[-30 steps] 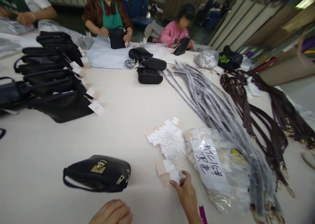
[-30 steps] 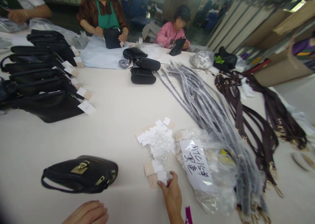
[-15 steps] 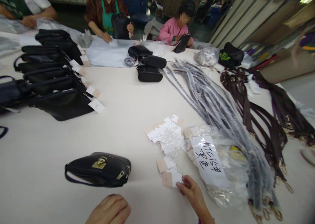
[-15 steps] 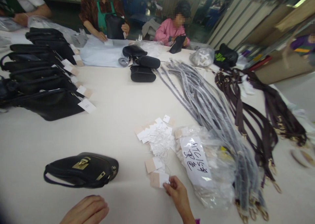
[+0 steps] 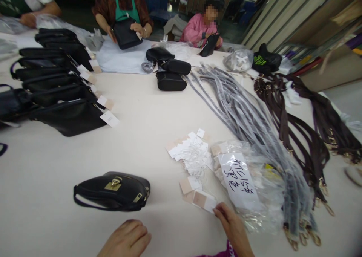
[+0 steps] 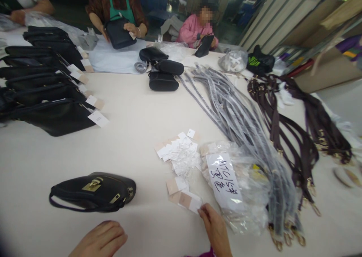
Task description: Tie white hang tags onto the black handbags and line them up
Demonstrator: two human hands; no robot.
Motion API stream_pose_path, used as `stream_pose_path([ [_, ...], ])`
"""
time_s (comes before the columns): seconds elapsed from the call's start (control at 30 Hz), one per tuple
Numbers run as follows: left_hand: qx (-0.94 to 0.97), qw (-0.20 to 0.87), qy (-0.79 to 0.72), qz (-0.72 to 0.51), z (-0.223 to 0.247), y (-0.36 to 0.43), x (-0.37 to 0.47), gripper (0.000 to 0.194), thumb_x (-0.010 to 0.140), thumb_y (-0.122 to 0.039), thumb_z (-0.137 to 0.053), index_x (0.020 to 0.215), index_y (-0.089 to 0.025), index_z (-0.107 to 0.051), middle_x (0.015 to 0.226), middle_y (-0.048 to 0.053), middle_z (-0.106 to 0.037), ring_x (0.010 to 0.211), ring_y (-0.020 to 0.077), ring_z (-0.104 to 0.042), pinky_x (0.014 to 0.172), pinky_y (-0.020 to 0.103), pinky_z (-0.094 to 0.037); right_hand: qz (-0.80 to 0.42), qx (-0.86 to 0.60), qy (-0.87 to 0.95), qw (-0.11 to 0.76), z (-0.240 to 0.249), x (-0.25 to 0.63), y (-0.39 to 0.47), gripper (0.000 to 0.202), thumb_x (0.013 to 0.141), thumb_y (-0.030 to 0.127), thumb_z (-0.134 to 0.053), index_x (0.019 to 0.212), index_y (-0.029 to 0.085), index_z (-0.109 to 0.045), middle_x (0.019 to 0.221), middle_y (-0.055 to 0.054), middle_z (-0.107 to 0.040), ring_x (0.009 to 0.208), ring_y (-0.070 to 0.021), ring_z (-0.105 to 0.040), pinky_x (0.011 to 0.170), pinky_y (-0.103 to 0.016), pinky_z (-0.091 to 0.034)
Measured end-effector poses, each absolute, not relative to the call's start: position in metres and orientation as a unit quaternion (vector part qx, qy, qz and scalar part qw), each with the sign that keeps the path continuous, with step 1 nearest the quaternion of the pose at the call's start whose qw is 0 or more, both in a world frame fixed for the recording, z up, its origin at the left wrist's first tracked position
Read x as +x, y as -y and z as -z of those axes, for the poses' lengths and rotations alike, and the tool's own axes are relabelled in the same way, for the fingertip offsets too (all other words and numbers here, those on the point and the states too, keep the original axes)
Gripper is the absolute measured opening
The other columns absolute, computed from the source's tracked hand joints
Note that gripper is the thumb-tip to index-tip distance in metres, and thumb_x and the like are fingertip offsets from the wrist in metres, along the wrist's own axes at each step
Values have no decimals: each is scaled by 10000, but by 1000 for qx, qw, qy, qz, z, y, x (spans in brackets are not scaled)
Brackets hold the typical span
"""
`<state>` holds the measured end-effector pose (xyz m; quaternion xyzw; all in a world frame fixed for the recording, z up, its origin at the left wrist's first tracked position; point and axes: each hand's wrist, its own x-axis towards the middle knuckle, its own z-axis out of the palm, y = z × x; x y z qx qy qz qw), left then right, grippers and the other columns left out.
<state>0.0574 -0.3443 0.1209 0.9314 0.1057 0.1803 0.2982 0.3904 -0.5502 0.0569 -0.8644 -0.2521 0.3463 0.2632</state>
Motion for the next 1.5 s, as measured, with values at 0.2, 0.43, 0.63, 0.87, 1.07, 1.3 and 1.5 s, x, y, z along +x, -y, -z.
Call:
stream_pose_path([
  [0.2,929,310,-106,-175,-121,346,60,262,966,-223,-408,1122,-251,-617,802,41,-669,702,183,-609,724,263,-549,-379,-839,245,303,-66,396,552,322,816,543,-568,825,230,-642,752,-41,-668,747,-265,-622,718,-357,-445],
  [0.43,915,359,-127,-137,-127,348,71,328,915,-113,-391,1126,-222,-616,971,79,-702,851,195,-641,784,277,-564,-496,-748,248,366,-83,378,530,372,765,526,-638,614,233,-465,631,19,-515,642,-184,-521,620,-294,-433],
  [0.63,789,562,-248,15,-133,357,112,415,869,-158,-537,1274,-224,-603,1387,128,-582,1284,292,-516,1111,481,-401,-602,-667,258,356,-104,352,515,312,781,405,-676,654,219,-459,691,20,-510,668,-154,-470,611,-263,-386],
  [0.87,599,737,-280,141,-130,376,143,633,857,-295,-606,1464,-245,-433,1362,104,-615,1063,233,-673,883,329,-547,-641,-636,306,302,-121,327,506,221,855,378,-611,734,198,-571,688,21,-560,684,-160,-507,650,-266,-393],
  [1.07,587,712,-359,137,-117,390,129,692,717,-86,-527,1401,-191,-516,1192,91,-680,1066,255,-628,964,370,-469,-547,-693,400,245,-120,323,508,209,886,337,-583,727,208,-626,662,18,-617,659,-169,-569,634,-256,-410],
  [1.3,551,753,-331,139,-112,396,128,884,659,-76,-576,1502,-241,-368,1016,22,-734,810,200,-659,721,280,-514,-521,-670,459,262,-114,312,506,216,916,321,-570,749,231,-673,722,-1,-676,700,-181,-643,657,-250,-461],
  [1.5,528,756,-370,114,-109,404,119,831,662,-54,-531,1475,-196,-432,1507,68,-483,1350,284,-453,1159,414,-289,-511,-702,413,274,-101,303,516,175,894,342,-592,1012,239,-672,840,-30,-725,781,-205,-675,718,-281,-496],
])
